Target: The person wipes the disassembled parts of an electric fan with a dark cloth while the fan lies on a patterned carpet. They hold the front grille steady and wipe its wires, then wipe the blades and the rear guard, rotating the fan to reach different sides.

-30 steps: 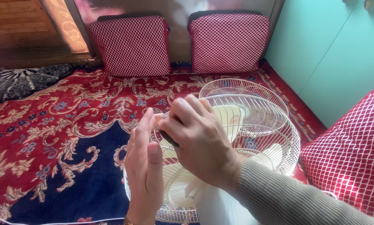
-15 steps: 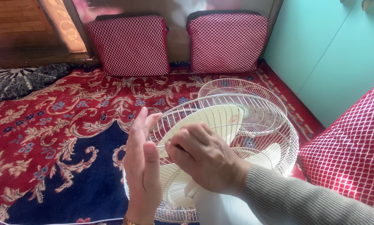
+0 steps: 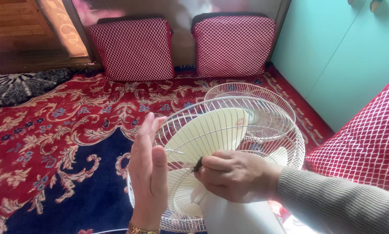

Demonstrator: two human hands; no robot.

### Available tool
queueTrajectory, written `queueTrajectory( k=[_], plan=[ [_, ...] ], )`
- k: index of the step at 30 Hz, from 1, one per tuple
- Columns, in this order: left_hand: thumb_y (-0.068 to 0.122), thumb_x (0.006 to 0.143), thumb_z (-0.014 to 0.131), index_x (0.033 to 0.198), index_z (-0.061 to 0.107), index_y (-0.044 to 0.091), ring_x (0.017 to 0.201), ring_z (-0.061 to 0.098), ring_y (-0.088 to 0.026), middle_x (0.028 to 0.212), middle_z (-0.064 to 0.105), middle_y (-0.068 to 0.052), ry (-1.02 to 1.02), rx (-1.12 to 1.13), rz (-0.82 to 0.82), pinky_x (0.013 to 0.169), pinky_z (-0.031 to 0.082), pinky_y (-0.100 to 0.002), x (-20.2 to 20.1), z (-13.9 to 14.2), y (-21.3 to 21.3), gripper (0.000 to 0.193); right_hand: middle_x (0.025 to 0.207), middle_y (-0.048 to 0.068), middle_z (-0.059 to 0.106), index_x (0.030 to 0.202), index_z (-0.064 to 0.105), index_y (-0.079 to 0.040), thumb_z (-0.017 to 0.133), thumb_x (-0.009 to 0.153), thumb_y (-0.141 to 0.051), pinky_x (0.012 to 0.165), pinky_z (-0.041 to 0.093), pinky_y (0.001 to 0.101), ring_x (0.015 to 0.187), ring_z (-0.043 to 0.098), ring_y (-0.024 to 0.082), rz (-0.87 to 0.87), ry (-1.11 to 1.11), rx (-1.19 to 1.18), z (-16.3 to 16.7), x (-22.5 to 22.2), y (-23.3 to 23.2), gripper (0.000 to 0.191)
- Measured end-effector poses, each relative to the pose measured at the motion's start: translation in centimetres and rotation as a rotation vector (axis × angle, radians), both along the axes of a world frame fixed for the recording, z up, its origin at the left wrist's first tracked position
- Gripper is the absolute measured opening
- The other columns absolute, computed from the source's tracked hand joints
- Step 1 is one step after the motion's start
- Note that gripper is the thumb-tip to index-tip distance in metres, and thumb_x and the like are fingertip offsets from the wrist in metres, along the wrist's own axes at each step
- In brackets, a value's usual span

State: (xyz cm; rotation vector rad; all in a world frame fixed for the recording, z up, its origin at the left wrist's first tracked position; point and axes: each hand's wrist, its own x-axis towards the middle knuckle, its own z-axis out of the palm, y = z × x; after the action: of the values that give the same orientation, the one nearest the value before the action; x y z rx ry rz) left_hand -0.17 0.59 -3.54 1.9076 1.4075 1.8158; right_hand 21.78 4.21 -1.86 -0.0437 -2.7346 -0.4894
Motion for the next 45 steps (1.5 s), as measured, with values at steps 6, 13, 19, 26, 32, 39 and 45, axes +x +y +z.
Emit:
queueTrajectory(
  k=[6, 13, 19, 26, 32, 39, 45],
  plan=[
    [0.067, 0.107, 0.02, 0.149, 0.045, -0.004, 0.139, 0.059, -0.034, 0.144, 0.063, -0.022, 0.075, 0.017, 0.074, 0.115, 0.044, -0.044, 0.3, 0.1, 0.3, 0.086, 0.106, 0.003, 0.069, 0.099, 0.074, 0.0, 0.071, 0.083, -0.013, 0.095, 0.055, 0.032, 0.104, 0.062, 0.019, 0.024, 0.01, 0.039, -0.4, 1.0, 0.3, 0.02],
    [0.065, 0.108, 0.022, 0.15, 0.044, -0.006, 0.142, 0.056, -0.034, 0.145, 0.061, -0.023, 0.061, 0.026, 0.06, 0.117, 0.042, -0.044, 0.4, 0.0, -0.1, 0.085, 0.106, 0.004, 0.07, 0.11, 0.074, 0.001, 0.07, 0.091, -0.011, 0.089, 0.053, 0.032, 0.102, 0.064, 0.017, 0.004, 0.033, 0.046, -1.3, 2.2, 0.5, 0.023],
    [0.056, 0.11, 0.029, 0.149, 0.046, -0.004, 0.137, 0.058, -0.032, 0.144, 0.063, -0.018, 0.154, 0.065, 0.117, 0.113, 0.043, -0.043, 0.8, -0.1, 0.5, 0.073, 0.105, 0.006, 0.071, 0.107, 0.072, -0.001, 0.069, 0.08, -0.013, 0.091, 0.057, 0.0364, 0.099, 0.067, 0.02, -0.192, 0.067, -0.105, -0.9, 2.6, -1.0, 0.029],
    [0.026, 0.106, 0.046, 0.148, 0.046, -0.001, 0.131, 0.06, -0.03, 0.14, 0.064, -0.015, 0.178, 0.088, 0.141, 0.108, 0.046, -0.043, 0.7, 0.0, 0.0, 0.05, 0.106, 0.012, 0.067, 0.09, 0.065, -0.003, 0.072, 0.085, -0.012, 0.087, 0.058, 0.0357, 0.1, 0.066, 0.023, -0.052, 0.226, 0.083, 0.0, 1.3, -2.5, 0.012],
    [0.019, 0.103, 0.052, 0.143, 0.05, 0.003, 0.131, 0.06, -0.03, 0.139, 0.065, -0.015, 0.178, 0.083, 0.169, 0.109, 0.045, -0.043, 0.4, -0.2, 0.1, 0.043, 0.103, 0.007, 0.065, 0.098, 0.07, 0.0, 0.072, 0.087, -0.01, 0.08, 0.055, 0.032, 0.099, 0.065, 0.02, -0.043, 0.104, 0.196, -1.3, 0.7, -0.8, 0.015],
    [0.013, 0.103, 0.052, 0.139, 0.053, 0.006, 0.126, 0.063, -0.028, 0.136, 0.066, -0.013, 0.166, 0.078, 0.192, 0.103, 0.049, -0.04, 0.6, -0.4, 0.2, 0.038, 0.12, 0.012, 0.071, 0.114, 0.071, 0.004, 0.067, 0.079, -0.004, 0.094, 0.056, 0.0339, 0.111, 0.066, 0.024, -0.284, 0.091, -0.184, -2.9, 1.8, -2.3, 0.036],
    [0.011, 0.104, 0.051, 0.139, 0.055, 0.006, 0.126, 0.064, -0.029, 0.135, 0.066, -0.013, 0.168, 0.089, 0.217, 0.103, 0.05, -0.04, 0.6, -0.1, 0.2, 0.036, 0.145, 0.027, 0.054, 0.135, 0.057, 0.015, 0.068, 0.076, -0.011, 0.115, 0.039, 0.047, 0.138, 0.047, 0.039, -0.391, 0.062, -0.402, -3.4, 1.3, -4.6, 0.064]
  ],
)
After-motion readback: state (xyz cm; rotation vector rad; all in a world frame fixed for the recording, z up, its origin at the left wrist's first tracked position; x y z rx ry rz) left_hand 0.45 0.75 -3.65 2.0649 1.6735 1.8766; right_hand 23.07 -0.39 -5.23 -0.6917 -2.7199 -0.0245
